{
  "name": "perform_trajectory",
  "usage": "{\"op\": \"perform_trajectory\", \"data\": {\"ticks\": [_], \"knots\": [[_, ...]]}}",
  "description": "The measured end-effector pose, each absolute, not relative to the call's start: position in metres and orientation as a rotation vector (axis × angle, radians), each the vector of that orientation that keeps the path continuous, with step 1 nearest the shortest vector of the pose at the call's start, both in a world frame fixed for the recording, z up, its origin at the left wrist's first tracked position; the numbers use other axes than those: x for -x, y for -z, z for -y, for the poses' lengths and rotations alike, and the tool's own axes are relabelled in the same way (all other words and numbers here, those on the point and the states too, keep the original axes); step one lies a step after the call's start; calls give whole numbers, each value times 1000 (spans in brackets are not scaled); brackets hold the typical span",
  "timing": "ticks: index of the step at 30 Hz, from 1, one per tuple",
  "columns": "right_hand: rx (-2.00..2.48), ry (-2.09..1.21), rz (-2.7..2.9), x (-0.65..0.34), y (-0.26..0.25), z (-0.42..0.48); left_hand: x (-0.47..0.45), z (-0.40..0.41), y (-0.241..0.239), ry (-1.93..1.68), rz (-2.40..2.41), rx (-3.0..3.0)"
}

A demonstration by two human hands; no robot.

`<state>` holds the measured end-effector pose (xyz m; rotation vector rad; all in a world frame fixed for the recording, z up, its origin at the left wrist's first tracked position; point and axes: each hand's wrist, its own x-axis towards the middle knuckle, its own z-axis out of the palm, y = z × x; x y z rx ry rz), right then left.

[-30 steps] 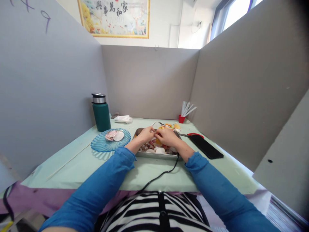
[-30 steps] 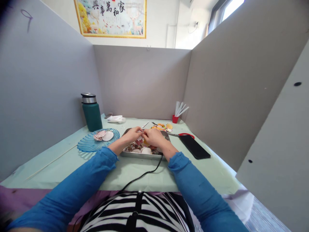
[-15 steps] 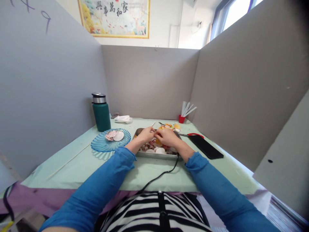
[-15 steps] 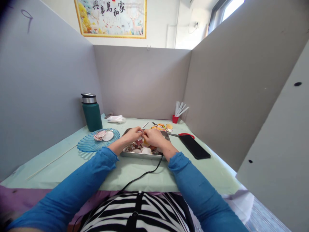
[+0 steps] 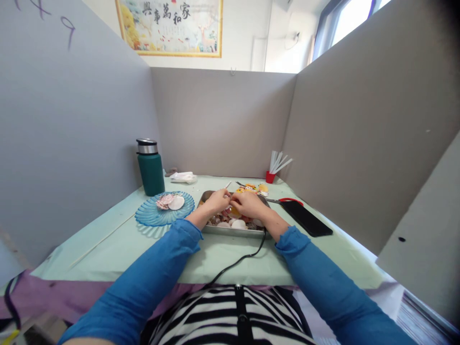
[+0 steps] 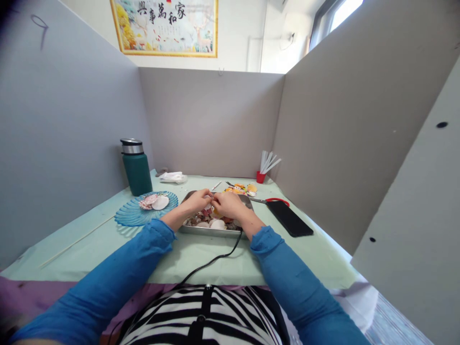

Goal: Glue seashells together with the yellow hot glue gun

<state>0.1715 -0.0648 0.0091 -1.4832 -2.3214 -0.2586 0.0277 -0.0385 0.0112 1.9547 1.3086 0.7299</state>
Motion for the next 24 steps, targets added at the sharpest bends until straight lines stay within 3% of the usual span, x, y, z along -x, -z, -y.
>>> {"op": "perform_trajectory", "data": {"ticks": [24], "knots": [[1535,260,2379,-170,-12,67,-26,42,-13,-717,-1367,-2069]]}}
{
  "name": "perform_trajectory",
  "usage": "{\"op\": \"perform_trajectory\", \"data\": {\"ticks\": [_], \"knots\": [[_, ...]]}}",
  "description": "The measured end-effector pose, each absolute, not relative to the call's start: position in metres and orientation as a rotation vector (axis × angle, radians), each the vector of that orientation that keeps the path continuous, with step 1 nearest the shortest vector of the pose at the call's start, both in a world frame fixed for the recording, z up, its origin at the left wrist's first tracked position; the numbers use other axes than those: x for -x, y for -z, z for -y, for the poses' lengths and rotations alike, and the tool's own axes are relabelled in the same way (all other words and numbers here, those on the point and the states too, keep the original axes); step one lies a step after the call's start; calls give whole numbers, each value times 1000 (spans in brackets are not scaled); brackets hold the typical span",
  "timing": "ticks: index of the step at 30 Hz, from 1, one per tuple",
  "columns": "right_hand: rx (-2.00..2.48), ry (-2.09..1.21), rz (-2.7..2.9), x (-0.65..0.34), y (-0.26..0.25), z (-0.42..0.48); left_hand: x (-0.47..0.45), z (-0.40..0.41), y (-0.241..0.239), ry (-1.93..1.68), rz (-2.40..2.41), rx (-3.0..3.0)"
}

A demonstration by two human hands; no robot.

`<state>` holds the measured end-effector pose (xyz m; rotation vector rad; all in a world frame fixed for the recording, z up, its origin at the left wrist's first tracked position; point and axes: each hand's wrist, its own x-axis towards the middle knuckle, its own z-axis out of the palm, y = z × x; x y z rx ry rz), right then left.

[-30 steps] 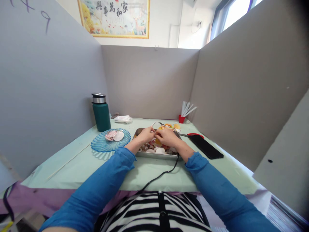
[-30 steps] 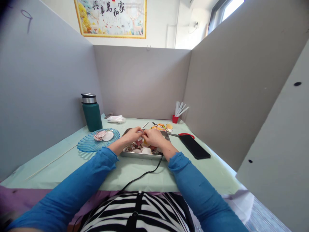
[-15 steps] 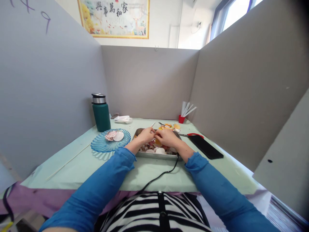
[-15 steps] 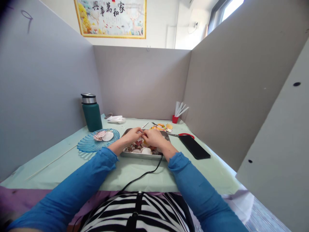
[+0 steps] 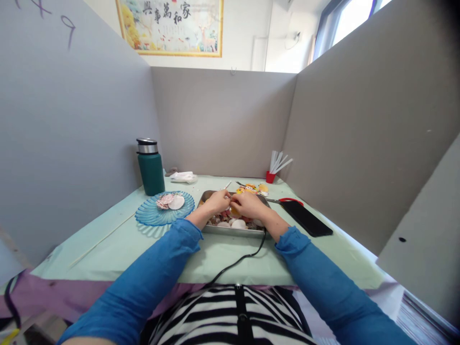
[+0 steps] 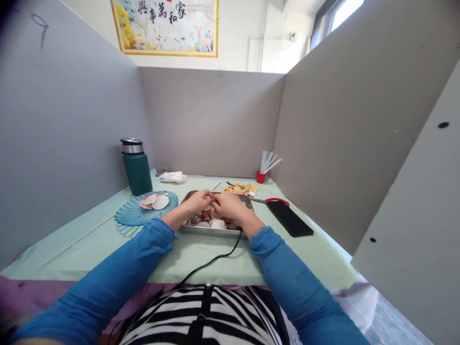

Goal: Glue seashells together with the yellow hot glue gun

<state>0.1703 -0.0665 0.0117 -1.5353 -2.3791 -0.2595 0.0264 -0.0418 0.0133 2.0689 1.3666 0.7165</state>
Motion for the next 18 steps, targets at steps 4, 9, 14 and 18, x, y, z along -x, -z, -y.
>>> {"op": "perform_trajectory", "data": {"ticks": [4,9,14,18], "knots": [[1534,242,2383,-170,-12,68,-26,44,-15,-726,-1378,-2099],[1540,233,2380,-170,-12,67,-26,45,-16,-707,-1397,-2110],[1555,242,2391,-170,-11,66,-26,44,-16,-697,-1396,-2131],[1559,234,2394,-170,-12,66,-27,45,-16,-688,-1397,-2088]]}}
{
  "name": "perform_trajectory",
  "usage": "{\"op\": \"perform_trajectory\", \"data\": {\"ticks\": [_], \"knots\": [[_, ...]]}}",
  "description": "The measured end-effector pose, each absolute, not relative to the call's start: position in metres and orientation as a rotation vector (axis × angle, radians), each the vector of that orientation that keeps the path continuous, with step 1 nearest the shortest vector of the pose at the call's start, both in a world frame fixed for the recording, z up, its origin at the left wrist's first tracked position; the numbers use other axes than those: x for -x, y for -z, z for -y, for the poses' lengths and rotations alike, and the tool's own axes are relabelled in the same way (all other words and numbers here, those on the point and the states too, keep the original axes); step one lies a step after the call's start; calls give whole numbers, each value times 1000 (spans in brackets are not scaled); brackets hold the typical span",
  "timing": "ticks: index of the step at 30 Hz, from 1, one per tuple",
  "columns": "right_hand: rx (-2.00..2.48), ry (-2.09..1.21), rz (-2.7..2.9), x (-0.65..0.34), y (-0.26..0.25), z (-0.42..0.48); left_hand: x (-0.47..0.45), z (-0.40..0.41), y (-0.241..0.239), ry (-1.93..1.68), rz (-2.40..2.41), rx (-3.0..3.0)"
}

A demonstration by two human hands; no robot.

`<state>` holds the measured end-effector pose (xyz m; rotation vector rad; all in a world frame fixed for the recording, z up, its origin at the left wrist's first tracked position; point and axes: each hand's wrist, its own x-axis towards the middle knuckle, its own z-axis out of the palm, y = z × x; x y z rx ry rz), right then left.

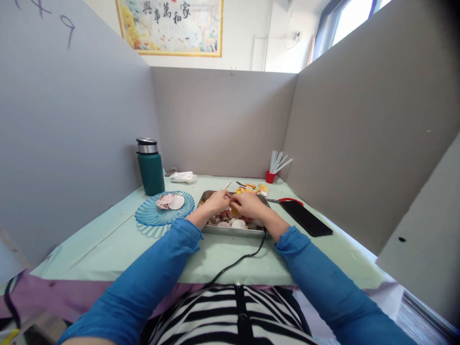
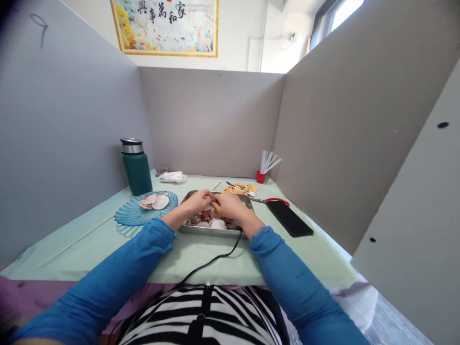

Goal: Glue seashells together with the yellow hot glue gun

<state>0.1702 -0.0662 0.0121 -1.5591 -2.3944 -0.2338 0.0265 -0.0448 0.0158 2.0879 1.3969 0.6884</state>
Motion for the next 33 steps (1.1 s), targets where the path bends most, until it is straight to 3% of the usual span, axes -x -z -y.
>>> {"op": "perform_trajectory", "data": {"ticks": [14,33], "knots": [[1493,319,2288,-172,-10,66,-26,40,-13,-877,-1302,-1980],[1479,332,2256,-171,-12,67,-29,42,-17,-853,-1146,-1709]]}}
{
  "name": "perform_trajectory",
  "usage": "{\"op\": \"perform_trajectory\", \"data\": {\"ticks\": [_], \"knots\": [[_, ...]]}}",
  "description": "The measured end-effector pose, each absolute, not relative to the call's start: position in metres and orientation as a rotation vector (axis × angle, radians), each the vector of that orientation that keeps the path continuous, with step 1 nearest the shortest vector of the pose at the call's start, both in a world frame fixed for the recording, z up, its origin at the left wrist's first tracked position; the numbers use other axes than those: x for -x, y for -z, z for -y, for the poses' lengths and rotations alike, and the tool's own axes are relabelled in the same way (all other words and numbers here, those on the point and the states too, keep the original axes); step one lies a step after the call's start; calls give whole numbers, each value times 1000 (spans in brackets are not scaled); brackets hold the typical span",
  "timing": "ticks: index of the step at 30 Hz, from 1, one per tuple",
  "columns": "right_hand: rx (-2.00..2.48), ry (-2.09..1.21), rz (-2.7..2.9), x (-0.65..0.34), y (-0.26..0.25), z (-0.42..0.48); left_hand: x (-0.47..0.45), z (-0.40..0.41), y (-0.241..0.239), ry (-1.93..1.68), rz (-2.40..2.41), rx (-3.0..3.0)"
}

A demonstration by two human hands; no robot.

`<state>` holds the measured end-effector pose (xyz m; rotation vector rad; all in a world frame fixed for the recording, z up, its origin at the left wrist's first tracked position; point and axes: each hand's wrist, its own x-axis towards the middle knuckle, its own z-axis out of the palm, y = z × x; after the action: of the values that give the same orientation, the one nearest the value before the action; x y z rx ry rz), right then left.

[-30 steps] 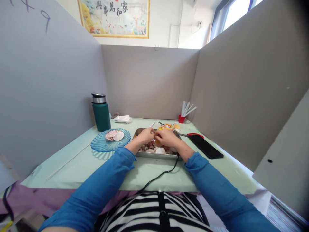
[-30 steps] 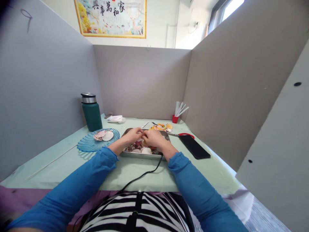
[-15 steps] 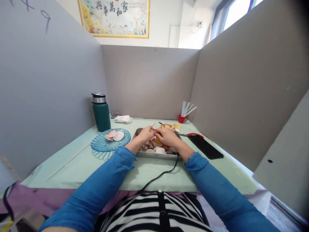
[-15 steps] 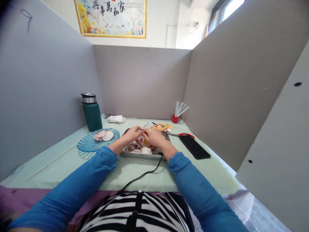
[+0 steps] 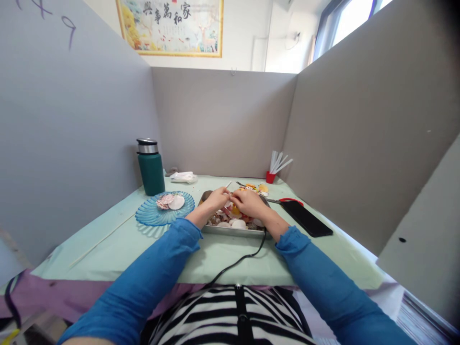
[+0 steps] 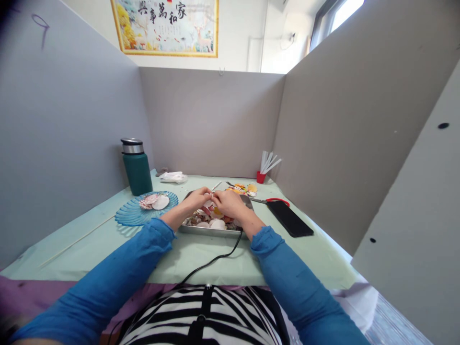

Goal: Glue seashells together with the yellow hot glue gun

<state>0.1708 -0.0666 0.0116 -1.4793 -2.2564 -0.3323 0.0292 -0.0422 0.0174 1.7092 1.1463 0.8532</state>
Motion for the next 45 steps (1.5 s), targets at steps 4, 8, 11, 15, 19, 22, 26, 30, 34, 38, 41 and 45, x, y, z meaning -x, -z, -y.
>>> {"op": "perform_trajectory", "data": {"ticks": [4,8,11,15,19,22,26,30,34,38,41,45], "knots": [[1474,334,2265,-171,-12,67,-29,42,-17,-853,-1175,-1734],[1467,329,2264,-172,-11,66,-28,40,-15,-858,-1159,-1760],[1460,330,2262,-173,-10,66,-28,39,-15,-861,-1146,-1761],[1466,329,2267,-172,-11,66,-28,39,-15,-855,-1174,-1770],[1470,330,2267,-172,-11,67,-28,38,-15,-855,-1190,-1771],[1467,334,2273,-172,-11,67,-28,38,-15,-855,-1206,-1783],[1459,337,2290,-172,-10,66,-28,37,-14,-833,-1218,-1806],[1454,327,2300,-172,-10,65,-28,36,-13,-813,-1231,-1813],[1442,330,2297,-172,-10,65,-28,36,-13,-819,-1229,-1812],[1454,325,2287,-172,-10,66,-29,37,-14,-827,-1212,-1809],[1443,327,2287,-172,-11,66,-28,39,-14,-843,-1217,-1821],[1435,336,2285,-173,-10,65,-28,41,-15,-858,-1219,-1831]]}}
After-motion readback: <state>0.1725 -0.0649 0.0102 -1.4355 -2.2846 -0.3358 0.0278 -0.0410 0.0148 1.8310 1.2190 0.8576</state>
